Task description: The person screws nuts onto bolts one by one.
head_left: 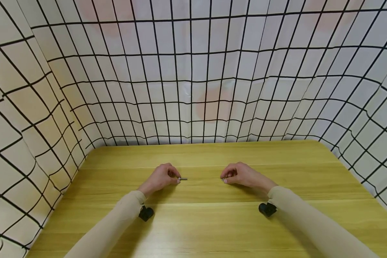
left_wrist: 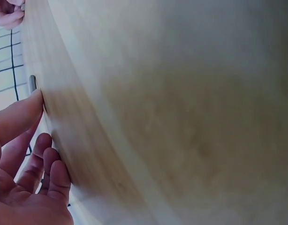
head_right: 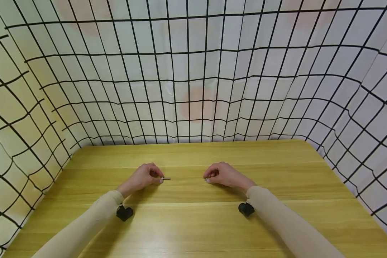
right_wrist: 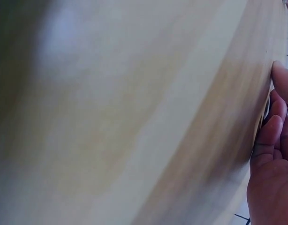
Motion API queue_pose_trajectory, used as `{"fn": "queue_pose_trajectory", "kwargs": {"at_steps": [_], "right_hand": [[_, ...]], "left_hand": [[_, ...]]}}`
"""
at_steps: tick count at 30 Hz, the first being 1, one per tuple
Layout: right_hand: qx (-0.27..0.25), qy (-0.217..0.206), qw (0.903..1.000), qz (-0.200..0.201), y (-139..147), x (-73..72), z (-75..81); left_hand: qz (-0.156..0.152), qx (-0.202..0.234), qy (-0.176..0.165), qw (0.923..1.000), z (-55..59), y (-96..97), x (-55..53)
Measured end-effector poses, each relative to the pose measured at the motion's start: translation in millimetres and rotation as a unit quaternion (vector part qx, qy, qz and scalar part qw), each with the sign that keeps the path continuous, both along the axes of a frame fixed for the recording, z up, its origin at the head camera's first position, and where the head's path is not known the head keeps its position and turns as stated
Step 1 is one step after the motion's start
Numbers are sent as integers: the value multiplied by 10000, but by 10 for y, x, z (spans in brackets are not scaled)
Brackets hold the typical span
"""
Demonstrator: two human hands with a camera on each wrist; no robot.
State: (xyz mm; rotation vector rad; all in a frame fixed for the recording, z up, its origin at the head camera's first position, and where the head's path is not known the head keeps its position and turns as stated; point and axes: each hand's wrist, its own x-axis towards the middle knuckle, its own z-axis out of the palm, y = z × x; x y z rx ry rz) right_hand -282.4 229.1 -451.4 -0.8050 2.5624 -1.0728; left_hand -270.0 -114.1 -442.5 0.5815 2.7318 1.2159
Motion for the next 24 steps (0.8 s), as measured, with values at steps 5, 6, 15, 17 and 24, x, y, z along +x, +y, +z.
{"fn": "queue_pose_trajectory", "kwargs": {"at_steps": [5, 6, 15, 17, 24], "right_hand": [[3, -18, 10000, -2, -4, 10, 2], [-2, -14, 10000, 0, -6, 13, 3], [-30, 84, 10000, 5, -23, 29, 11], [-49, 84, 10000, -9, -22, 28, 8], [-99, 69, 9999, -22, -19, 20, -2]], "left_hand": [[-5, 14, -43, 10000, -4, 1, 4], [-11, 13, -45, 10000, -4, 2, 4], [27, 112, -123, 9999, -16, -11, 5], [41, 151, -130, 9998, -21, -16, 2], [63, 226, -146, 9996, -9, -19, 13]]}}
